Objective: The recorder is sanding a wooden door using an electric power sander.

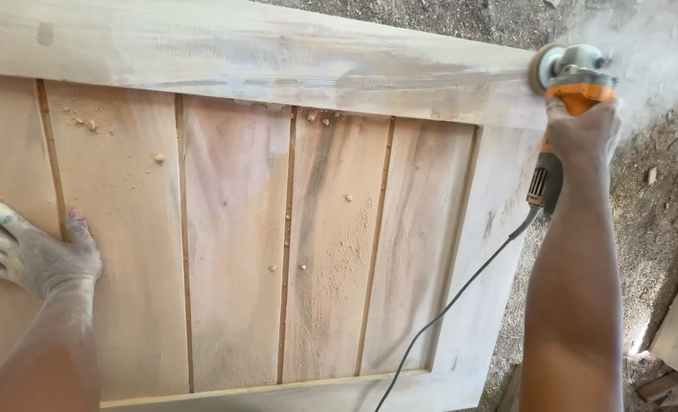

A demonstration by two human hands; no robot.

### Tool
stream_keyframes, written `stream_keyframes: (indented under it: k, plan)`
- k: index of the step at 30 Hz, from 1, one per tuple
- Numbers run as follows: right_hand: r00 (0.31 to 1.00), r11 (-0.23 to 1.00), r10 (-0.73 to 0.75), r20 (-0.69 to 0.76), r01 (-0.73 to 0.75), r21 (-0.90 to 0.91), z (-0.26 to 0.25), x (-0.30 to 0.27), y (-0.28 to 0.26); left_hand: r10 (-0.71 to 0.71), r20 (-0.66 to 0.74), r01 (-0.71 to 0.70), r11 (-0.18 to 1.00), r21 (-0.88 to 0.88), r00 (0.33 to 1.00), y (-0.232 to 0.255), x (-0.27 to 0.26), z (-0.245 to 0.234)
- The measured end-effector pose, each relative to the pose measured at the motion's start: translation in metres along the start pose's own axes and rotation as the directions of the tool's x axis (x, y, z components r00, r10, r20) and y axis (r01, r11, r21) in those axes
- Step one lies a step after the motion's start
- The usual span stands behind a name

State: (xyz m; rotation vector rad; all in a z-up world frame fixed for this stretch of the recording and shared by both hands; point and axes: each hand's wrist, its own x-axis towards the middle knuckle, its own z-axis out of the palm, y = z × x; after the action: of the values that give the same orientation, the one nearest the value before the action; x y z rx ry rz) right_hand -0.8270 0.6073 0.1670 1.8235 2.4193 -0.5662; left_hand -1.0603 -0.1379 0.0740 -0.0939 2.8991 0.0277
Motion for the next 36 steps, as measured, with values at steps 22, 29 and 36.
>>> stream_keyframes:
  k: [22, 29, 36]
  plan:
    - [0.989, 0.989, 0.142, -0.042, -0.14, 0.038, 0.009, -0.013, 0.017, -0.092, 0.121, 0.102, 0.992, -0.078, 0.988, 0.033, -0.011, -0.041]
    - [0.995, 0.995, 0.087, -0.056, -0.089, -0.048, 0.012, -0.027, -0.021, -0.049, 0.107, 0.058, 0.995, -0.081, 0.993, 0.033, -0.009, -0.044]
    - [0.981, 0.98, 0.196, -0.01, -0.196, 0.044, 0.017, -0.014, -0.029, -0.039, 0.101, 0.045, 0.997, -0.056, 0.994, 0.015, 0.003, -0.024]
